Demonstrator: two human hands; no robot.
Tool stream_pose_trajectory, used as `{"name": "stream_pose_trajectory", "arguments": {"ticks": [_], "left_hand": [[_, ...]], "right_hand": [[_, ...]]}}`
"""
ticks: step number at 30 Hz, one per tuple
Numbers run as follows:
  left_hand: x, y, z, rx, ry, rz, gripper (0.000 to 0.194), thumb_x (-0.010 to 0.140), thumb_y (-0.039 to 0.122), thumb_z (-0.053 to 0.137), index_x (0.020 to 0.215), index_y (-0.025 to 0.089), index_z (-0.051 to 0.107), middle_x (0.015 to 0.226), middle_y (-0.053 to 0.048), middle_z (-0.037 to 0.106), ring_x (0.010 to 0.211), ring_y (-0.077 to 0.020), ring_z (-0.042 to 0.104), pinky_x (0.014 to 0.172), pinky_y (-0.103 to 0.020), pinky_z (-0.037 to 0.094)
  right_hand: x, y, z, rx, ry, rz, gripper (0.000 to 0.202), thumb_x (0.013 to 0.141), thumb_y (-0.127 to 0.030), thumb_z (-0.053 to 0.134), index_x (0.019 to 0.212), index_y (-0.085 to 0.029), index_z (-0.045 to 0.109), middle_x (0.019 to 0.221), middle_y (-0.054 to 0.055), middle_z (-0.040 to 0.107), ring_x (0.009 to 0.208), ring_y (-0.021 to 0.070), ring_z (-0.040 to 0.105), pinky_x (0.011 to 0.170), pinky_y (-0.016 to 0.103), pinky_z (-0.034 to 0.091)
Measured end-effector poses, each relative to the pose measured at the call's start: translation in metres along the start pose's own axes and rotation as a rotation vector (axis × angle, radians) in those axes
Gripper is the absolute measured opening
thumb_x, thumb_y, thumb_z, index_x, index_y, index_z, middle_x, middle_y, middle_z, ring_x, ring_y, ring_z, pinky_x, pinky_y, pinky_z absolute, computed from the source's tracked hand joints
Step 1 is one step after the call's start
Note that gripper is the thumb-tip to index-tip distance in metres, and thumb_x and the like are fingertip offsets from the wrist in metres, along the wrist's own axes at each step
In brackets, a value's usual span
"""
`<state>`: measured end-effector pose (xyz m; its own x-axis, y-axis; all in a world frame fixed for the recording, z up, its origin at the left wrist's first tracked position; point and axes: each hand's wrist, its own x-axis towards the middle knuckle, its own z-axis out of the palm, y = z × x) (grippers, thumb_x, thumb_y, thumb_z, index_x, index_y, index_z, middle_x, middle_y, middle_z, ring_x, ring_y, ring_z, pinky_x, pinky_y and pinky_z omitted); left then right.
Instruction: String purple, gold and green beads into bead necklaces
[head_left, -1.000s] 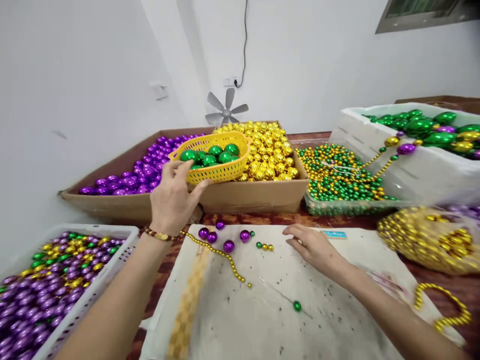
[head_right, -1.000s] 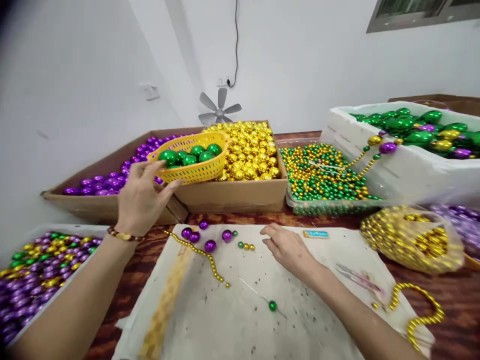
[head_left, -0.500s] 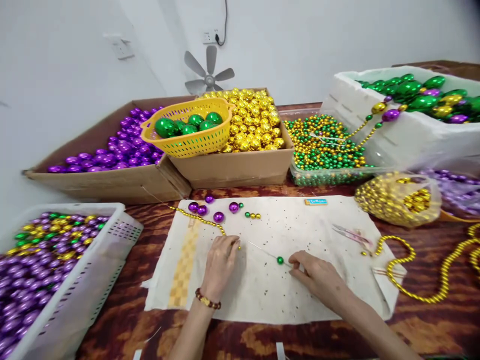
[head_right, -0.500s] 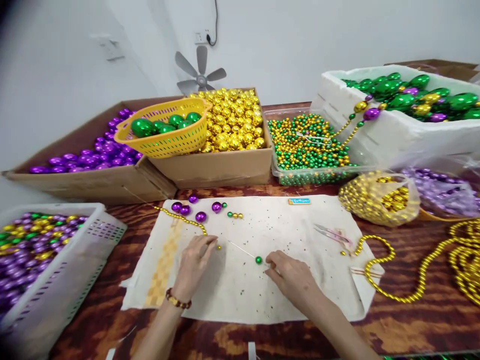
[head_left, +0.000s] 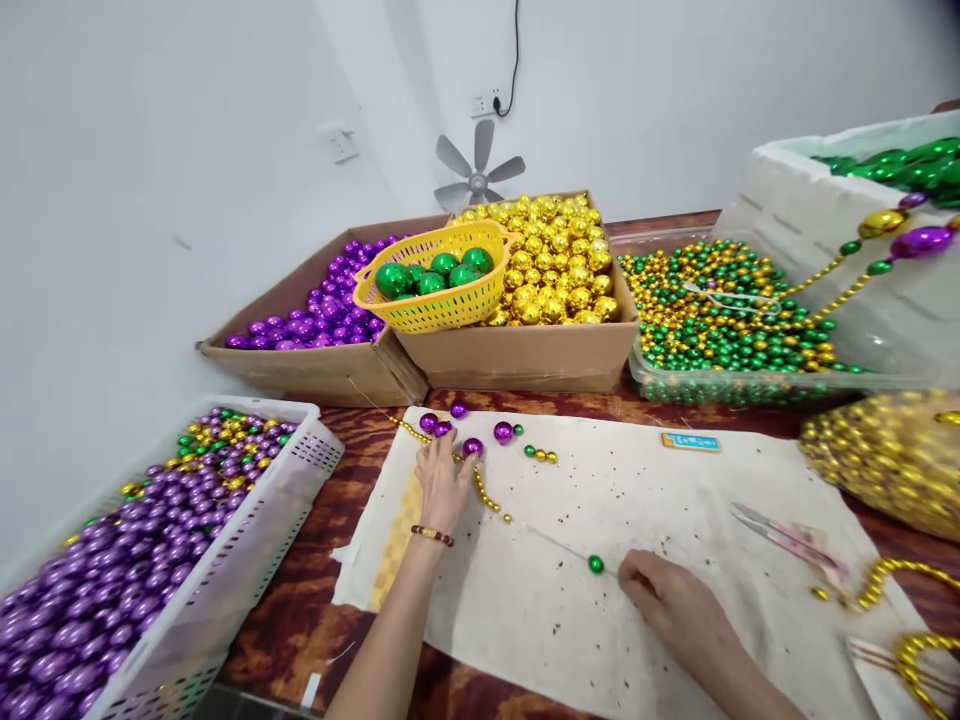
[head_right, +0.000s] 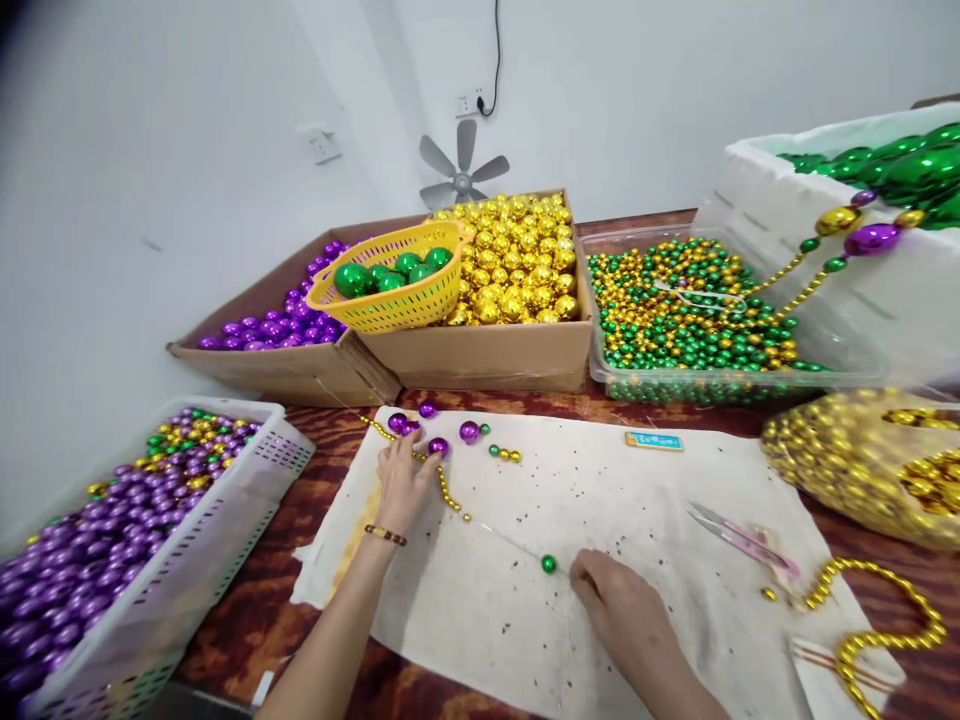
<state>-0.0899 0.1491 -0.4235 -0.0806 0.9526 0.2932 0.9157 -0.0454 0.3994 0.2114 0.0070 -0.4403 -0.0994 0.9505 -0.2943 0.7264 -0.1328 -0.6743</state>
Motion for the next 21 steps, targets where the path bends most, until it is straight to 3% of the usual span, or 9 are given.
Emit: {"name": "stream_pose_trajectory", "arguments": {"ticks": [4,8,10,13,16,19,21], "left_hand": [[0.007,0.006,0.008,0.017,-0.047,0.045,0.049,0.084,0.036,0.059,0.129,0.018,0.052,0.122,-0.014,0.056,0.111,-0.0339,0.044,0.098,-0.054,0.032],[0.014,0.009,0.006,-0.168,-0.081,0.038,0.036,0.078,0.028,0.065,0.112,0.021,0.064,0.112,-0.013,0.06,0.114,-0.0366,0.043,0.101,-0.058,0.026],[0.018,0.011,0.004,-0.235,-0.082,0.019,0.029,0.076,0.026,0.066,0.104,0.02,0.067,0.107,-0.013,0.061,0.112,-0.0358,0.046,0.101,-0.058,0.027],[0.018,0.021,-0.002,-0.322,-0.074,-0.014,0.034,0.08,0.031,0.064,0.112,0.019,0.063,0.106,-0.012,0.061,0.103,-0.0296,0.054,0.094,-0.05,0.04],[0.006,0.046,-0.013,-0.787,-0.153,-0.185,0.043,0.084,0.034,0.062,0.124,0.022,0.055,0.102,-0.008,0.063,0.09,-0.0214,0.063,0.083,-0.039,0.05],[-0.01,0.082,-0.027,-1.4,-0.328,-0.398,0.041,0.081,0.028,0.067,0.122,0.023,0.059,0.106,-0.006,0.064,0.093,-0.0198,0.065,0.092,-0.04,0.048],[-0.017,0.103,-0.036,-1.575,-0.388,-0.442,0.035,0.081,0.023,0.067,0.116,0.02,0.064,0.11,-0.007,0.064,0.1,-0.021,0.064,0.099,-0.041,0.045]], "right_hand": [[0.003,0.01,-0.004,0.506,-0.031,0.15,0.022,0.081,-0.035,0.053,0.065,-0.02,0.056,0.055,-0.002,0.049,0.053,0.0146,0.048,0.053,0.025,0.033],[0.004,0.003,-0.015,0.894,-0.083,0.27,0.025,0.078,-0.043,0.064,0.075,-0.018,0.065,0.055,-0.003,0.05,0.046,0.0086,0.033,0.047,0.024,0.019],[0.004,-0.003,-0.017,1.042,-0.126,0.277,0.024,0.077,-0.042,0.068,0.077,-0.018,0.066,0.056,-0.003,0.049,0.047,0.0077,0.03,0.047,0.023,0.017],[0.006,-0.01,-0.014,1.131,-0.177,0.21,0.023,0.076,-0.039,0.071,0.075,-0.016,0.066,0.055,-0.002,0.054,0.047,0.0072,0.033,0.048,0.023,0.02],[0.005,-0.017,-0.008,1.051,-0.166,0.115,0.026,0.078,-0.041,0.069,0.076,-0.014,0.069,0.058,0.002,0.061,0.046,0.0076,0.037,0.047,0.023,0.026],[0.0,-0.024,-0.007,0.993,-0.116,0.058,0.028,0.081,-0.043,0.066,0.077,-0.015,0.068,0.06,0.004,0.063,0.049,0.0106,0.045,0.046,0.022,0.031],[-0.005,-0.027,-0.009,0.994,-0.066,0.047,0.029,0.081,-0.044,0.065,0.077,-0.015,0.067,0.061,0.004,0.063,0.053,0.0127,0.051,0.045,0.021,0.033]]}}
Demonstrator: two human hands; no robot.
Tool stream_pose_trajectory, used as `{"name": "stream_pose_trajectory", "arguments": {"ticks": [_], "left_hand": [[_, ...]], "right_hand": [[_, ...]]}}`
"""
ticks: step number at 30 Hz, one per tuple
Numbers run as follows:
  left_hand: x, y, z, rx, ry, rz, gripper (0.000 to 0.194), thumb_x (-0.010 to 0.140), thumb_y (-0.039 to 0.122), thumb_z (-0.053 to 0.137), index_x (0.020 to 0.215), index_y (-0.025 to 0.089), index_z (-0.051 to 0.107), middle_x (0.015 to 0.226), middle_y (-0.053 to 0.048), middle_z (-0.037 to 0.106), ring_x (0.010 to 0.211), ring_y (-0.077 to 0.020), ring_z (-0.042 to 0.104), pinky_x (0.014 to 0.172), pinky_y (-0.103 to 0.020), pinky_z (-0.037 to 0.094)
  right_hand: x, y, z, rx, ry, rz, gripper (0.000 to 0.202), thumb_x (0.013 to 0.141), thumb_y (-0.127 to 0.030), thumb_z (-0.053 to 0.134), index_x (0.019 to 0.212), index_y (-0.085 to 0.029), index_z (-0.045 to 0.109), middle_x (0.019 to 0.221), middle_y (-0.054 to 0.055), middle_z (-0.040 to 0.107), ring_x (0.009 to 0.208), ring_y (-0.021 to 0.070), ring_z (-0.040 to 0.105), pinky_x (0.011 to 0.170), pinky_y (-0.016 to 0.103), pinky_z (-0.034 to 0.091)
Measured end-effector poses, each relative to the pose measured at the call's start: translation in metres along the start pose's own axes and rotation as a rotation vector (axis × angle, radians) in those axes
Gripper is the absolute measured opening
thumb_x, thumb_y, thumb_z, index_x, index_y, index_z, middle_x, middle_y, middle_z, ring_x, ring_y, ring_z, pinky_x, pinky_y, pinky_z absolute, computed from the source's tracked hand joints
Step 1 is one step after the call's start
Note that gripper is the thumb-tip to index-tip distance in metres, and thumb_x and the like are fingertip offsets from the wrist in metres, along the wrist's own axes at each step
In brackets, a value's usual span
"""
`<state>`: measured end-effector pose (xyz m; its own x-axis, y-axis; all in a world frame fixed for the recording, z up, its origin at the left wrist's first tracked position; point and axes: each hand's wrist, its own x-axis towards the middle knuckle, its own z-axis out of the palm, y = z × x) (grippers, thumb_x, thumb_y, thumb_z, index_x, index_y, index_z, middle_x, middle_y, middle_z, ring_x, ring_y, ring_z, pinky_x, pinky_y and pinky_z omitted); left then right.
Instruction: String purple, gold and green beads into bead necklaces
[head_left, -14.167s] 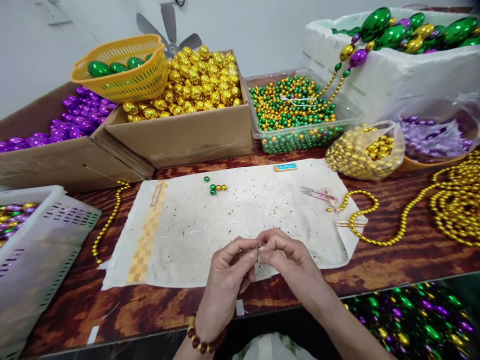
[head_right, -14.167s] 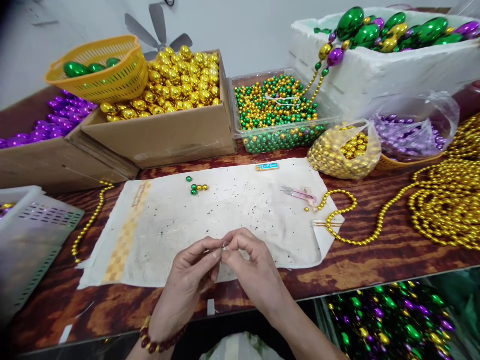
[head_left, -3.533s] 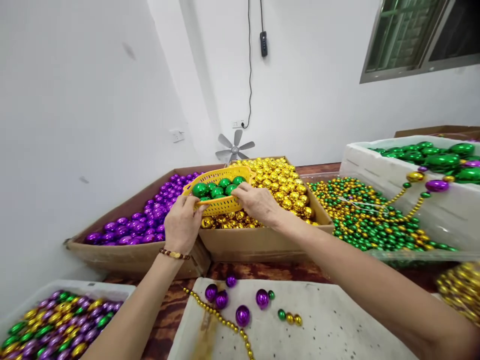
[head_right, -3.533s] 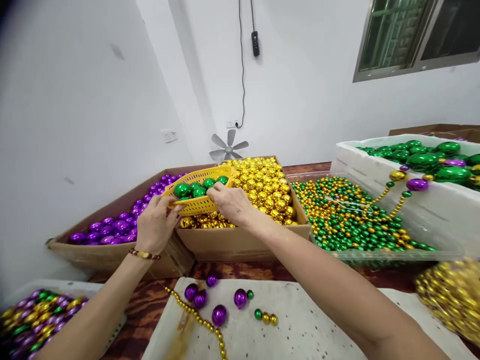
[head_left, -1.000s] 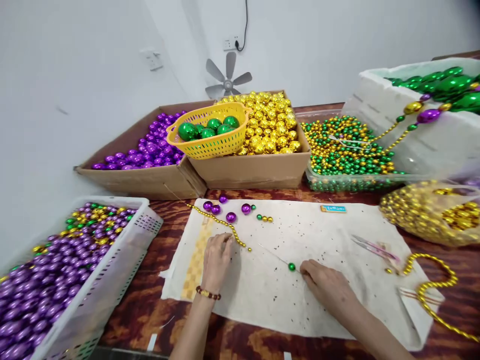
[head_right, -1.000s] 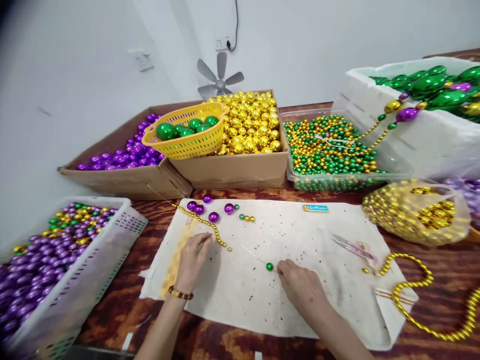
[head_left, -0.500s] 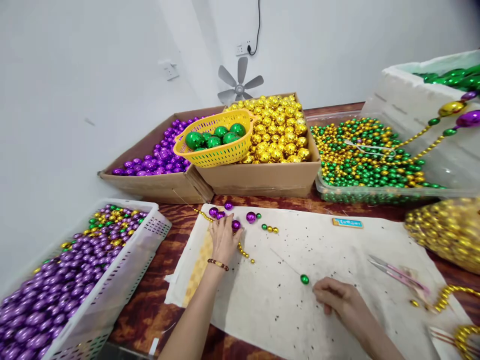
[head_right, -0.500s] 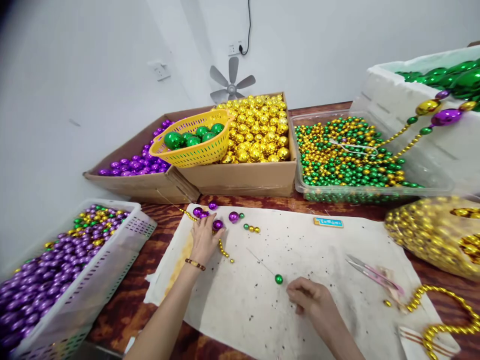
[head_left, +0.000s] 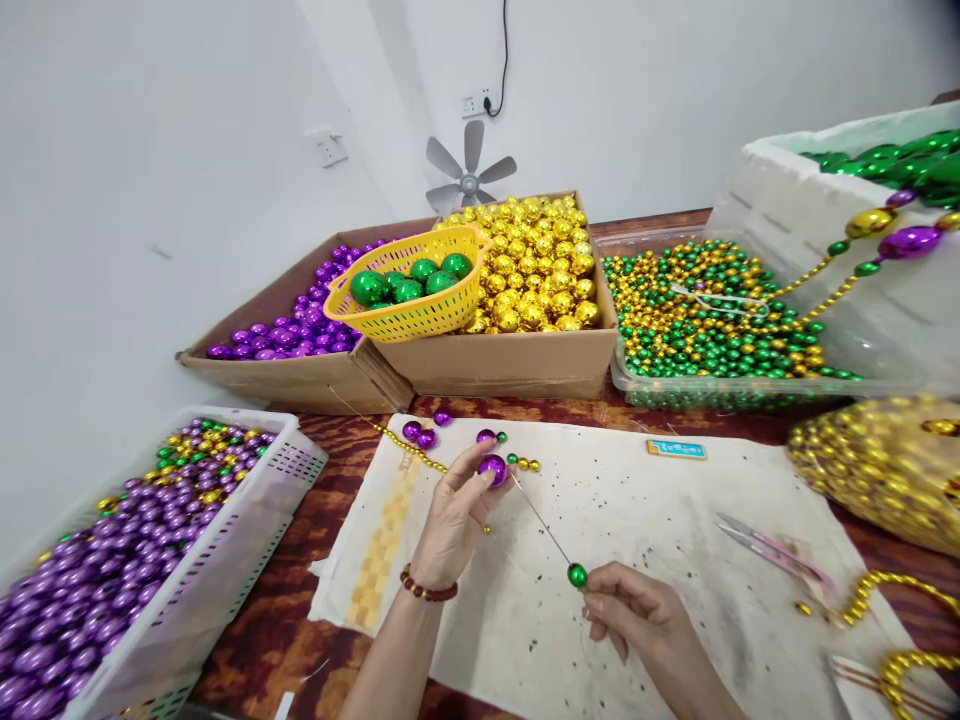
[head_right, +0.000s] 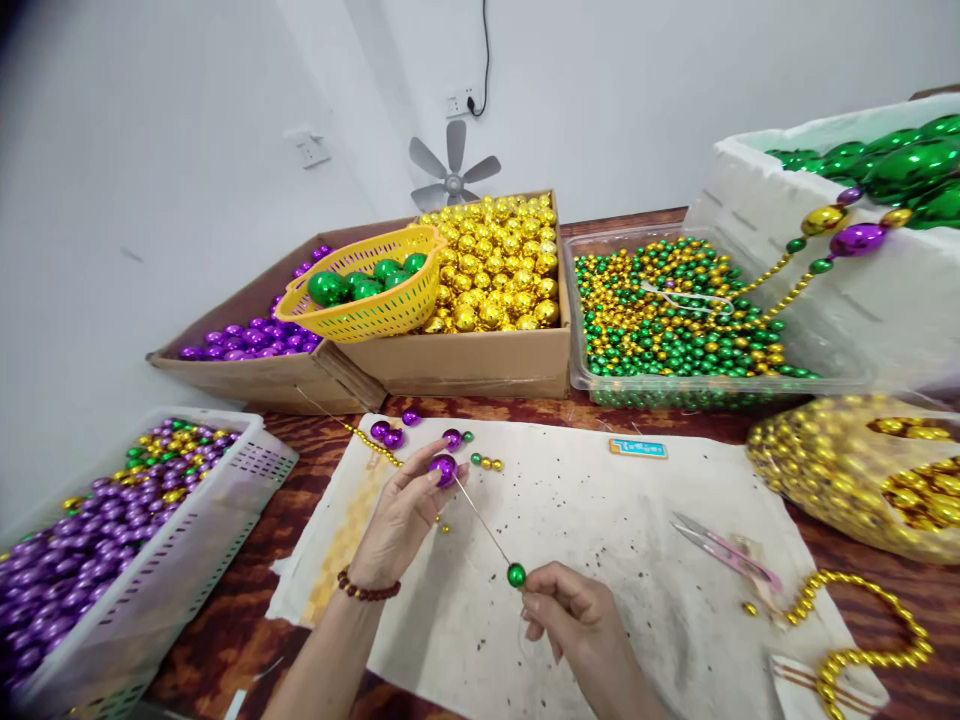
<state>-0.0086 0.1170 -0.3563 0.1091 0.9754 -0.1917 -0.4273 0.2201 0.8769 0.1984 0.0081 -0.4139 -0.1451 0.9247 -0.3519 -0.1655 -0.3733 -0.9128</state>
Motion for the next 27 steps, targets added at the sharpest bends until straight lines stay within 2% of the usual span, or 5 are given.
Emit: {"name": "stream_pose_trajectory", "arguments": {"ticks": [3,6,9,16,27], "left_hand": [[-0.01,0.004,0.019,-0.082,-0.026,0.009,0.029,0.084,0.022,0.064,0.114,0.019,0.066,0.111,-0.008,0.065,0.104,-0.0229,0.062,0.099,-0.041,0.045],[-0.012,0.004,0.026,-0.038,0.0,0.053,0.029,0.087,0.023,0.061,0.116,0.021,0.065,0.11,-0.007,0.064,0.098,-0.0187,0.062,0.086,-0.032,0.05],[-0.013,0.003,0.03,-0.031,0.032,0.088,0.028,0.087,0.022,0.062,0.114,0.02,0.065,0.11,-0.007,0.064,0.091,-0.0147,0.06,0.078,-0.026,0.049],[-0.017,0.01,0.037,-0.141,0.07,0.106,0.027,0.086,0.023,0.063,0.113,0.019,0.067,0.109,-0.008,0.065,0.092,-0.0163,0.062,0.084,-0.029,0.049],[-0.02,0.007,0.041,-0.155,0.062,0.038,0.026,0.082,0.025,0.068,0.108,0.02,0.07,0.103,-0.006,0.069,0.086,-0.0148,0.063,0.08,-0.027,0.048]], "right_hand": [[-0.01,-0.003,-0.002,-0.009,0.042,-0.03,0.031,0.081,-0.047,0.065,0.075,-0.016,0.065,0.064,0.005,0.063,0.056,0.0152,0.057,0.045,0.021,0.036],[-0.02,-0.003,-0.004,-0.074,0.058,-0.075,0.031,0.084,-0.047,0.061,0.076,-0.017,0.064,0.064,0.004,0.064,0.056,0.0158,0.059,0.045,0.021,0.038],[-0.027,-0.001,-0.002,-0.154,0.053,-0.149,0.031,0.087,-0.046,0.058,0.076,-0.018,0.064,0.063,0.003,0.063,0.055,0.015,0.06,0.047,0.021,0.04],[-0.031,0.003,0.007,-0.209,0.024,-0.18,0.032,0.09,-0.045,0.052,0.075,-0.018,0.061,0.065,0.003,0.064,0.056,0.0143,0.06,0.05,0.021,0.043],[-0.028,-0.001,0.013,-0.173,0.141,-0.194,0.032,0.086,-0.048,0.058,0.073,-0.019,0.062,0.061,0.003,0.064,0.053,0.0158,0.06,0.051,0.023,0.047]]}}
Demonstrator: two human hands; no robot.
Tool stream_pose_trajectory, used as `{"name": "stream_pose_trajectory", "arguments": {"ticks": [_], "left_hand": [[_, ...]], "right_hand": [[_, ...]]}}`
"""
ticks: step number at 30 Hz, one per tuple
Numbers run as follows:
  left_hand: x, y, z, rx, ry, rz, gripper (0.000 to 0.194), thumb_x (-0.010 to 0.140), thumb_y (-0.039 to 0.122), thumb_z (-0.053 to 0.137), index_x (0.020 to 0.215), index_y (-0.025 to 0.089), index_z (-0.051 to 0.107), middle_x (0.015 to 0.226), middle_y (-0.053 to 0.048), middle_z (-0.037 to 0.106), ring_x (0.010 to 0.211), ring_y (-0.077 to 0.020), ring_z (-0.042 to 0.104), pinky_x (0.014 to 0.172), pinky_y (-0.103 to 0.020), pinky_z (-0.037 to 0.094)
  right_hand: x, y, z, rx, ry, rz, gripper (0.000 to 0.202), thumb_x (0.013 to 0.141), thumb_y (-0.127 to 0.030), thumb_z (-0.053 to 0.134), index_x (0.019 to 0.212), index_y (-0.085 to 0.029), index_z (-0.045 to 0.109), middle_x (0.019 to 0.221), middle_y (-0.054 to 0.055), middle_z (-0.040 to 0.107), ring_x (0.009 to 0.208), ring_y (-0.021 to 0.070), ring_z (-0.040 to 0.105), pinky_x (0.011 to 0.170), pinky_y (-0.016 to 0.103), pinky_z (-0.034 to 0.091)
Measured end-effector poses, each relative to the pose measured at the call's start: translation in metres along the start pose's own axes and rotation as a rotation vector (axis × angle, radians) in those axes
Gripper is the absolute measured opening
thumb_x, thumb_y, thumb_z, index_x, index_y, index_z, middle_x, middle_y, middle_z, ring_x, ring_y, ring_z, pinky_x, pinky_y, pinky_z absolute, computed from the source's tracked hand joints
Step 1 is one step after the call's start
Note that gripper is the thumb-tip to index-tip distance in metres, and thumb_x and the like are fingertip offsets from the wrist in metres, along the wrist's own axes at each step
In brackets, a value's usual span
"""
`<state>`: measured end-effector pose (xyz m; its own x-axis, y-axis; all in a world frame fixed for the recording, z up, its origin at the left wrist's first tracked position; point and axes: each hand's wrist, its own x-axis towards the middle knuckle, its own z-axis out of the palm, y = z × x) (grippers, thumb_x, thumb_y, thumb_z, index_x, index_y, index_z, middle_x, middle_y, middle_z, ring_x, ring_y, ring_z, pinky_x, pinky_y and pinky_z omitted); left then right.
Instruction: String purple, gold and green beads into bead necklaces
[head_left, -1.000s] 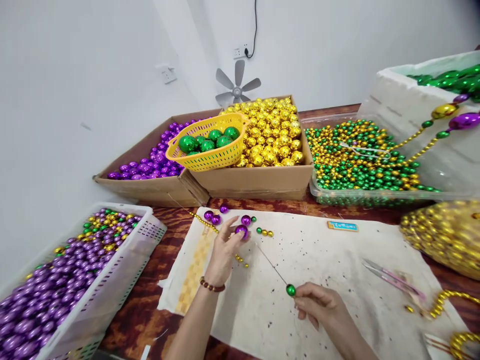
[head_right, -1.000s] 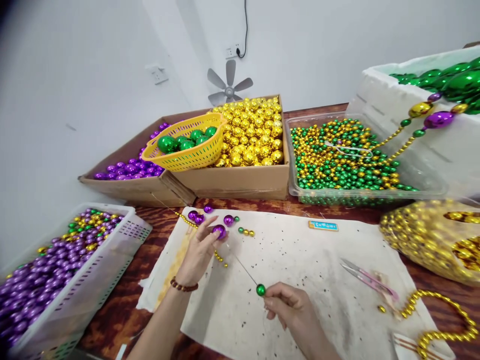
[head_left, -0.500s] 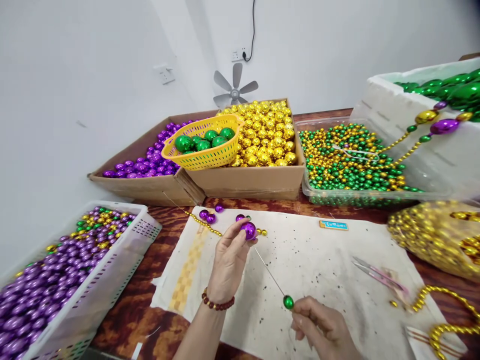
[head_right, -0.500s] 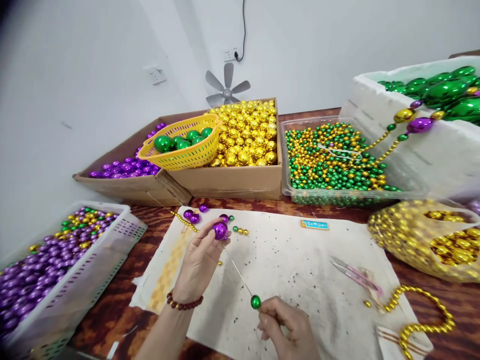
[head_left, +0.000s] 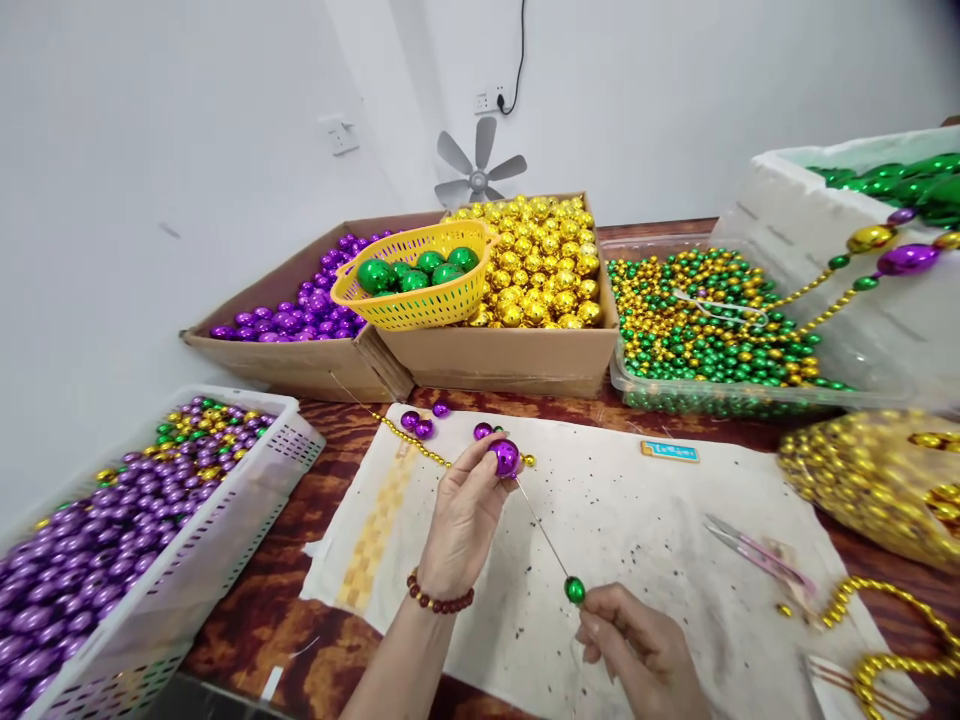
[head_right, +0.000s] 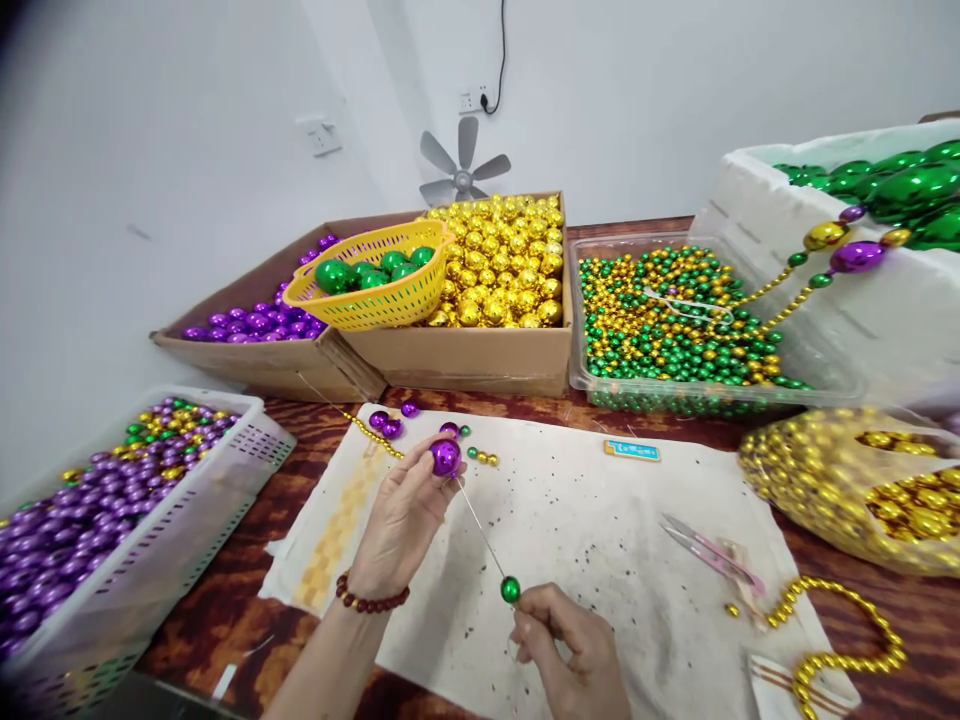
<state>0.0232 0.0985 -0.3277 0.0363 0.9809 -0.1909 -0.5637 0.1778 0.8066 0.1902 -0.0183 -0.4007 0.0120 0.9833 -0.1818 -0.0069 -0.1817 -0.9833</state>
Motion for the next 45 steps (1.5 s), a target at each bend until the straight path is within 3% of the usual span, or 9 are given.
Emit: {"name": "stream_pose_trajectory", "arguments": {"ticks": [10,14,17,20,24,28,32,38,45], "left_hand": [[-0.023,-0.019,0.007,0.292,-0.039,0.086,0.032,0.08,0.025,0.07,0.111,0.022,0.069,0.103,-0.007,0.066,0.091,-0.0183,0.058,0.079,-0.027,0.048],[-0.026,-0.023,0.004,0.44,-0.165,0.095,0.033,0.081,0.028,0.067,0.114,0.023,0.067,0.109,-0.008,0.063,0.095,-0.0212,0.058,0.081,-0.03,0.048],[-0.008,-0.029,-0.011,0.618,-0.12,0.122,0.034,0.09,0.034,0.055,0.122,0.025,0.062,0.114,-0.009,0.062,0.096,-0.0225,0.059,0.085,-0.035,0.047],[0.024,-0.041,-0.031,0.997,-0.006,0.304,0.027,0.09,0.029,0.054,0.114,0.025,0.065,0.111,-0.009,0.062,0.1,-0.0258,0.056,0.09,-0.041,0.041],[0.058,-0.064,-0.043,1.541,-0.158,0.483,0.026,0.083,0.015,0.058,0.105,0.025,0.068,0.105,-0.01,0.064,0.11,-0.0326,0.045,0.09,-0.049,0.033],[0.073,-0.076,-0.041,1.627,-0.247,0.5,0.023,0.084,0.011,0.055,0.095,0.024,0.069,0.1,-0.01,0.065,0.108,-0.0321,0.045,0.091,-0.052,0.03],[0.073,-0.066,-0.038,1.362,-0.154,0.451,0.018,0.085,0.019,0.058,0.1,0.022,0.066,0.098,-0.009,0.065,0.103,-0.0286,0.05,0.092,-0.048,0.035],[0.039,-0.034,-0.019,0.222,-0.146,-0.127,0.022,0.088,0.031,0.06,0.106,0.019,0.064,0.099,-0.007,0.065,0.087,-0.0175,0.063,0.085,-0.035,0.049],[0.021,-0.021,-0.006,-0.061,-0.152,-0.217,0.02,0.087,0.024,0.063,0.106,0.019,0.066,0.093,-0.005,0.065,0.088,-0.0165,0.065,0.089,-0.038,0.052]], "right_hand": [[0.009,-0.005,0.011,0.06,0.021,-0.066,0.028,0.089,-0.043,0.056,0.077,-0.019,0.063,0.065,0.004,0.064,0.058,0.0168,0.06,0.051,0.024,0.044],[0.016,-0.009,0.012,0.133,0.053,-0.041,0.027,0.087,-0.042,0.059,0.081,-0.018,0.066,0.066,0.005,0.065,0.06,0.0176,0.061,0.052,0.025,0.044],[0.021,-0.005,0.003,0.188,0.104,0.012,0.028,0.085,-0.044,0.062,0.084,-0.017,0.066,0.068,0.005,0.066,0.062,0.0177,0.06,0.052,0.025,0.044],[0.021,0.007,-0.009,0.194,0.145,0.083,0.03,0.082,-0.047,0.065,0.084,-0.017,0.066,0.069,0.005,0.066,0.062,0.0179,0.059,0.052,0.025,0.043],[0.018,0.024,-0.018,0.154,0.14,0.124,0.032,0.082,-0.049,0.064,0.082,-0.017,0.065,0.068,0.005,0.065,0.062,0.018,0.059,0.051,0.025,0.041],[0.017,0.031,-0.019,0.133,0.148,0.127,0.033,0.083,-0.05,0.063,0.082,-0.017,0.065,0.067,0.005,0.064,0.061,0.018,0.058,0.052,0.025,0.042],[0.017,0.029,-0.02,0.133,0.125,0.117,0.034,0.083,-0.051,0.062,0.079,-0.017,0.064,0.066,0.005,0.064,0.059,0.0168,0.058,0.051,0.024,0.041],[0.011,0.014,-0.019,0.101,0.022,0.113,0.034,0.084,-0.05,0.059,0.076,-0.018,0.063,0.063,0.004,0.064,0.055,0.0161,0.058,0.051,0.024,0.042],[0.005,0.001,-0.018,0.06,-0.009,0.096,0.033,0.084,-0.049,0.059,0.074,-0.019,0.063,0.062,0.004,0.064,0.053,0.0158,0.058,0.051,0.024,0.044]]}}
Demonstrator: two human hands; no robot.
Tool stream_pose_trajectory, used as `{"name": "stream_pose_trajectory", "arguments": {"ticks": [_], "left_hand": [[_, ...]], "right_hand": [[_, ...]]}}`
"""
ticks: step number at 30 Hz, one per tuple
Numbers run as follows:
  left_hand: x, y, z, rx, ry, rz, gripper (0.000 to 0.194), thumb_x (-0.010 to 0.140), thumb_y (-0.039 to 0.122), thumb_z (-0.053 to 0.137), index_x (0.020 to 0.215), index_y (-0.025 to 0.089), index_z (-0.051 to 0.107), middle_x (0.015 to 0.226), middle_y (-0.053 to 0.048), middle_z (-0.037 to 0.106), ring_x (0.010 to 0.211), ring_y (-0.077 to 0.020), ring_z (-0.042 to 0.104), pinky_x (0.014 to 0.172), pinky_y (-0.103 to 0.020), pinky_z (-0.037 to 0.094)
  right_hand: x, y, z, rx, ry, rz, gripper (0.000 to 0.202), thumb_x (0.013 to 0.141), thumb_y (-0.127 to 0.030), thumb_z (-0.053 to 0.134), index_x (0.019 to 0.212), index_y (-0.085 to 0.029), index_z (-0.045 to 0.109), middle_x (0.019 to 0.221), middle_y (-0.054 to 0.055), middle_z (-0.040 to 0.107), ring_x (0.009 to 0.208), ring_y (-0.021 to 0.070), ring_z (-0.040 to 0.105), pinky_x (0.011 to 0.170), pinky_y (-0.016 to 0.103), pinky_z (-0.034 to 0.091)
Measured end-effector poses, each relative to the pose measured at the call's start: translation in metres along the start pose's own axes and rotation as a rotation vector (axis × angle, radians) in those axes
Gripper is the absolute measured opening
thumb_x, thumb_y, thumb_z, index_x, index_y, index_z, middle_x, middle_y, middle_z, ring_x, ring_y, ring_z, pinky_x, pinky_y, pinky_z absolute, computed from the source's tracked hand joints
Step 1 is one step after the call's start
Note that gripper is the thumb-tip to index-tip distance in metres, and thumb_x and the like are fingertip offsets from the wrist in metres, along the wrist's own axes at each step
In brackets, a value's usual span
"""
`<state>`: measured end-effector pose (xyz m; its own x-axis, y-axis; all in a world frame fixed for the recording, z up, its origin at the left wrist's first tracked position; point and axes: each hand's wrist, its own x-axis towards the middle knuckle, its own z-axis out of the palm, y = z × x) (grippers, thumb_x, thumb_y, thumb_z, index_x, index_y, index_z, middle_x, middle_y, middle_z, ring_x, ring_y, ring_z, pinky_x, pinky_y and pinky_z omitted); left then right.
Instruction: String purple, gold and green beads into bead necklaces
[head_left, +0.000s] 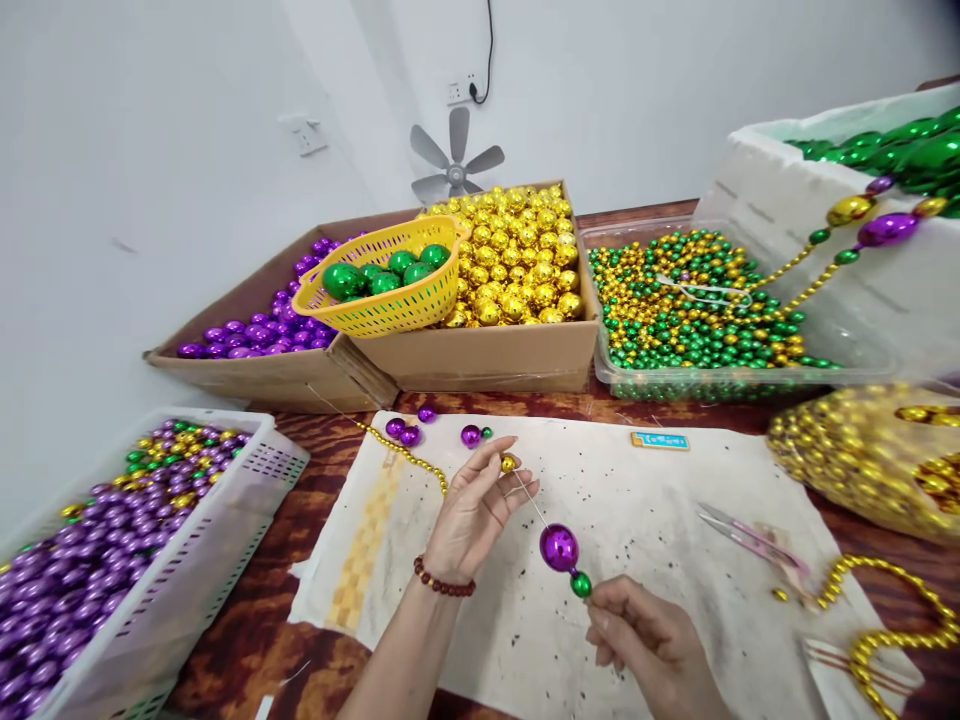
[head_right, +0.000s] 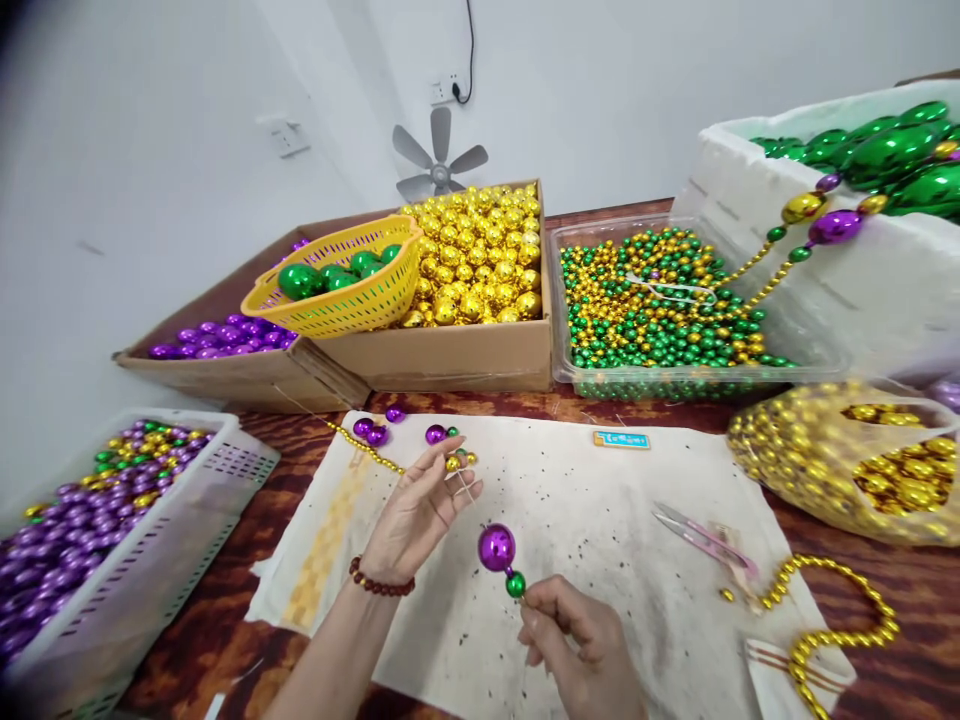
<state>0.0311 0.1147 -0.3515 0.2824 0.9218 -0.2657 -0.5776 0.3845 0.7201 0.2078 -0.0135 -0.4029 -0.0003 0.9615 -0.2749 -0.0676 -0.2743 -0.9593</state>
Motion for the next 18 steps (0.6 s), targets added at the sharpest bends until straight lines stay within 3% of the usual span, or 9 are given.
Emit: {"name": "stream_pose_trajectory", "arguments": {"ticks": [5,14,18], "left_hand": [[-0.0004,-0.0014,-0.0022,0.018,0.012,0.027,0.009,0.085,0.02,0.064,0.093,0.017,0.067,0.094,-0.004,0.066,0.083,-0.0157,0.066,0.089,-0.041,0.053],[0.0016,-0.005,-0.0024,0.071,0.046,0.096,0.014,0.084,0.021,0.066,0.097,0.017,0.07,0.092,-0.004,0.068,0.08,-0.0143,0.065,0.093,-0.042,0.05],[0.0045,-0.0056,-0.003,0.121,0.061,0.157,0.017,0.081,0.019,0.068,0.098,0.016,0.071,0.096,-0.006,0.067,0.083,-0.0149,0.064,0.09,-0.037,0.05]], "right_hand": [[-0.0021,0.0012,-0.0004,0.01,-0.014,-0.014,0.03,0.085,-0.047,0.059,0.074,-0.019,0.063,0.061,0.003,0.064,0.052,0.0145,0.057,0.05,0.024,0.043],[-0.0032,-0.0014,-0.0005,0.047,-0.013,0.051,0.033,0.084,-0.049,0.061,0.075,-0.017,0.064,0.062,0.004,0.065,0.053,0.0147,0.058,0.048,0.022,0.042],[-0.0021,-0.0008,-0.0009,0.067,-0.004,0.061,0.035,0.082,-0.051,0.062,0.075,-0.017,0.065,0.061,0.005,0.065,0.052,0.0148,0.057,0.047,0.023,0.042]]}}
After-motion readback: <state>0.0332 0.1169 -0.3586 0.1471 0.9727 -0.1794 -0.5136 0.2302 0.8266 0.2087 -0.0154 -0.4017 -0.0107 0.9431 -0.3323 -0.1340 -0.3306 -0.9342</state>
